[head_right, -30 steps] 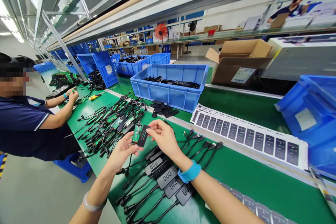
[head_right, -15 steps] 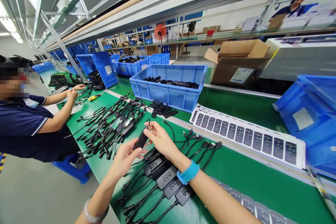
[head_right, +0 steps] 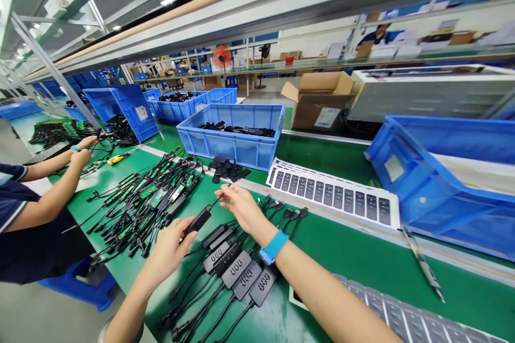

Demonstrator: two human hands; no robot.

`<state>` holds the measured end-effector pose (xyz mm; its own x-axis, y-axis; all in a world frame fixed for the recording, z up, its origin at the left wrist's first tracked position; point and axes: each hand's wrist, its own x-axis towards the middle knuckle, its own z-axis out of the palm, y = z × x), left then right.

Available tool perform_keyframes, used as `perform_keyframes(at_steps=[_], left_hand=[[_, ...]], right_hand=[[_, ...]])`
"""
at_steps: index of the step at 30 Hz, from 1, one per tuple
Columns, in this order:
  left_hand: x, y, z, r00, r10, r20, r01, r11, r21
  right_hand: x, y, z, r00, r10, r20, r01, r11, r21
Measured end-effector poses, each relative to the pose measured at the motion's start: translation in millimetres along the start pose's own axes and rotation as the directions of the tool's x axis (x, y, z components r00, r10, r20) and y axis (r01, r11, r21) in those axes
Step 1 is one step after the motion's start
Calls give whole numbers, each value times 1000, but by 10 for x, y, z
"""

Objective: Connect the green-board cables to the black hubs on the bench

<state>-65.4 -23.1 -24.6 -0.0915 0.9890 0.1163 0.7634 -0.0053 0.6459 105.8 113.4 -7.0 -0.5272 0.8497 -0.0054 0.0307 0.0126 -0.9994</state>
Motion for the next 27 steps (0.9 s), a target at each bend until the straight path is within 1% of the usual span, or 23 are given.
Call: perform_keyframes(at_steps=[1, 3, 5, 7, 9, 10, 11, 12, 13, 14, 15, 16, 17, 18, 19, 21, 23, 25, 27], left_hand=[[29, -22, 26, 999, -24, 33, 22, 997, 67], [88, -30, 98, 993, -74, 91, 56, 982, 181], [140, -5, 166, 986, -113, 122, 81, 967, 243], [166, 24, 197, 984, -98, 148, 64, 974, 219], [166, 25, 182, 976, -24, 217, -2, 993, 118], [162, 9, 159, 967, 16, 254, -36, 997, 71], [161, -20, 131, 961, 42, 274, -57, 997, 46], [168, -59, 101, 963, 41, 266, -58, 997, 57], [186, -108, 71, 974, 15, 225, -39, 994, 104], [215, -165, 44, 989, -24, 144, -2, 984, 179], [253, -225, 20, 997, -65, 32, 54, 962, 267], [299, -286, 2, 992, -96, -86, 120, 931, 344], [347, -346, -12, 976, -115, -186, 182, 897, 402], [394, -400, -20, 958, -128, -255, 233, 869, 436], [438, -449, -25, 944, -143, -297, 270, 852, 448], [504, -524, -27, 932, -174, -317, 305, 850, 429], [538, -570, -33, 930, -199, -309, 310, 876, 370], [548, -591, -57, 927, -219, -306, 305, 913, 270], [544, -593, -103, 923, -245, -298, 291, 949, 120]], right_hand=[[55, 28, -93, 998, 37, -43, -40, 997, -71], [146, 82, -277, 991, 110, -82, -126, 965, -229], [191, 99, -440, 982, 174, -79, -191, 885, -425], [196, 53, -571, 972, 234, -28, -200, 756, -624], [208, -44, -667, 955, 295, 30, -164, 611, -774], [235, -97, -701, 950, 309, 40, -142, 543, -828], [285, -144, -726, 953, 301, 34, -119, 477, -871], [357, -178, -743, 964, 265, 20, -95, 414, -905], [452, -195, -753, 979, 205, 6, -68, 353, -933], [561, -192, -757, 991, 132, -2, -41, 296, -954], [677, -172, -757, 998, 60, 5, -10, 245, -969], [791, -137, -754, 1000, 1, 26, 25, 202, -979], [894, -91, -750, 998, -38, 60, 65, 168, -984], [979, -40, -748, 993, -61, 99, 107, 142, -984], [1043, 11, -750, 987, -76, 139, 148, 122, -981], [1107, 105, -773, 972, -102, 212, 222, 92, -971], [1103, 174, -824, 953, -132, 273, 283, 66, -957], [1060, 210, -893, 933, -171, 316, 328, 46, -944], [1001, 207, -954, 919, -231, 320, 337, 41, -941]])
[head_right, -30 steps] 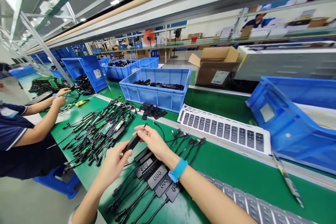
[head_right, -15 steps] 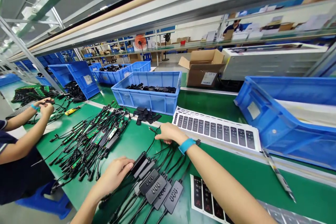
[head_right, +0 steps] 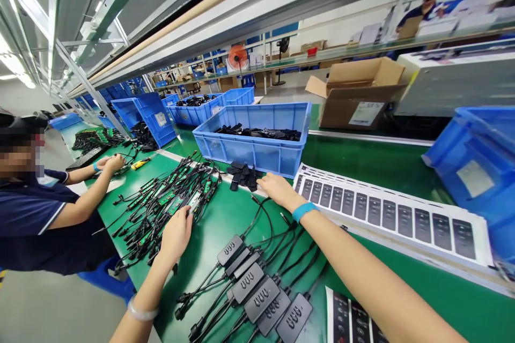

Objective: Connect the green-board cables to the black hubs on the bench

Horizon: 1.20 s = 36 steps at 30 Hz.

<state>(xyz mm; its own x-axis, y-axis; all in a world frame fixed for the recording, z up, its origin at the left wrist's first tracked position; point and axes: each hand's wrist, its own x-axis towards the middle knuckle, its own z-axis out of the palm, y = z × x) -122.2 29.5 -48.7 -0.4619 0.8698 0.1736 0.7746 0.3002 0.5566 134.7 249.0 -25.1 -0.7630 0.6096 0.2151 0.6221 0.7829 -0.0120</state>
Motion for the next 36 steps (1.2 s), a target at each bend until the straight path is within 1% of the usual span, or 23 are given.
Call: perform_keyframes(at_steps=[2, 4, 5, 6, 7, 8, 9, 10, 11, 12, 13, 14, 16, 19, 22, 26, 30, 34, 36], left_hand=[[-3, 14, -61, 998, -23, 52, 33, 981, -193], [-32, 65, -127, 991, -13, 136, 63, 927, -369], [-59, 107, -158, 983, 6, 181, 79, 886, -457], [-95, 159, -186, 973, 27, 229, 109, 821, -560], [-137, 218, -210, 960, 48, 277, 155, 730, -665], [-185, 283, -228, 943, 71, 325, 214, 619, -756], [-234, 349, -239, 925, 94, 367, 274, 502, -820], [-283, 414, -243, 911, 117, 396, 322, 399, -858], [-330, 475, -240, 900, 138, 413, 351, 332, -876], [-372, 529, -232, 895, 160, 417, 356, 309, -882], [-411, 577, -220, 889, 187, 418, 354, 300, -886], [-446, 617, -206, 882, 213, 421, 353, 292, -889], [-506, 680, -181, 865, 251, 434, 365, 277, -889], [-587, 739, -163, 846, 278, 456, 389, 263, -883], [-653, 771, -160, 835, 308, 456, 379, 279, -882], [-699, 794, -160, 834, 319, 451, 370, 283, -885], [-723, 818, -193, 839, 324, 438, 363, 267, -893], [-764, 828, -263, 850, 337, 404, 316, 288, -904], [-797, 819, -304, 852, 341, 397, 305, 292, -907]], right_hand=[[-58, -11, -64, 995, 28, -94, -27, 1000, 13], [-103, -112, -166, 976, 72, -204, -67, 997, 35], [-126, -203, -228, 959, 96, -266, -81, 994, 67], [-152, -321, -293, 936, 124, -330, -80, 986, 144], [-184, -459, -360, 912, 156, -381, -56, 964, 259], [-220, -611, -423, 889, 193, -414, 0, 906, 424], [-261, -766, -481, 882, 223, -416, 76, 803, 591], [-303, -915, -531, 890, 231, -393, 141, 682, 718], [-345, -1050, -569, 902, 225, -368, 183, 573, 799], [-383, -1164, -595, 915, 211, -343, 200, 501, 842], [-416, -1254, -609, 924, 202, -326, 204, 461, 864], [-445, -1321, -612, 925, 204, -320, 205, 440, 874], [-489, -1396, -595, 920, 216, -328, 212, 429, 878], [-538, -1435, -554, 901, 224, -372, 244, 447, 861], [-586, -1461, -536, 879, 239, -413, 260, 485, 835], [-643, -1490, -565, 853, 282, -438, 262, 496, 828], [-689, -1524, -646, 858, 296, -420, 255, 465, 848], [-734, -1594, -752, 864, 291, -410, 273, 412, 869], [-761, -1644, -795, 863, 298, -408, 272, 408, 872]])
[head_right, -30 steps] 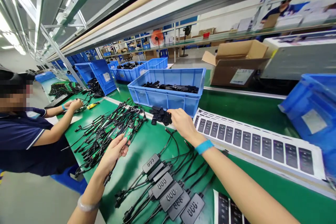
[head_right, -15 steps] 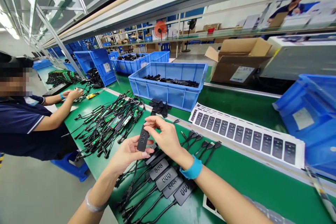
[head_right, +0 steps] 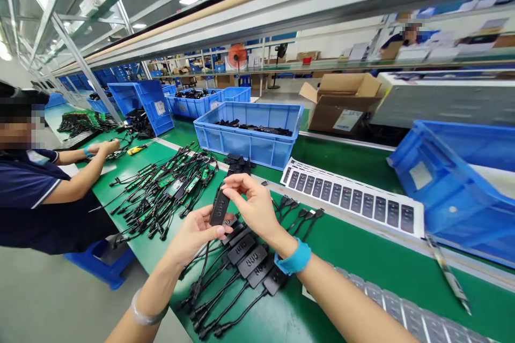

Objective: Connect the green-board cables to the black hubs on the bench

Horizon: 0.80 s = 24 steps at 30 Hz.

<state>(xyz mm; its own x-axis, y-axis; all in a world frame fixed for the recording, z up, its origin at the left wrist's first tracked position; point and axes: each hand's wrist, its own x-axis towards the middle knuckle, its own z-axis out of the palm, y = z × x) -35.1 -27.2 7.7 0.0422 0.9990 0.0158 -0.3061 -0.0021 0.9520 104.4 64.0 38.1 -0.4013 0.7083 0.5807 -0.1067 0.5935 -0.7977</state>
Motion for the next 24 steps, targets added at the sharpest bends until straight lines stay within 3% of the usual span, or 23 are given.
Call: perform_keyframes(at_steps=[5, 12, 14, 16, 18, 20, 24], left_hand=[[-153, 15, -16, 999, 51, 9, -51, 998, 46], [-324, -114, -162, 982, 190, 21, -190, 962, 194], [-373, -127, -242, 973, 228, 32, -228, 934, 274], [-426, -105, -324, 967, 247, 66, -254, 898, 360], [-464, -45, -393, 964, 233, 128, -266, 860, 435], [-471, 48, -432, 964, 198, 178, -263, 811, 523], [-386, 280, -398, 965, 208, 158, -259, 688, 678]], right_hand=[[-121, -103, 140, 998, -43, -34, 40, 996, -85], [-320, -84, 508, 974, -104, -200, 65, 979, -192], [-353, -62, 573, 964, -55, -261, 11, 986, -166], [-367, -63, 600, 979, 105, -172, -113, 993, -37], [-362, -97, 601, 969, 241, 63, -245, 966, 84], [-336, -151, 596, 944, 256, 207, -287, 948, 136], [-234, -219, 606, 980, 173, 98, -187, 969, 161]])
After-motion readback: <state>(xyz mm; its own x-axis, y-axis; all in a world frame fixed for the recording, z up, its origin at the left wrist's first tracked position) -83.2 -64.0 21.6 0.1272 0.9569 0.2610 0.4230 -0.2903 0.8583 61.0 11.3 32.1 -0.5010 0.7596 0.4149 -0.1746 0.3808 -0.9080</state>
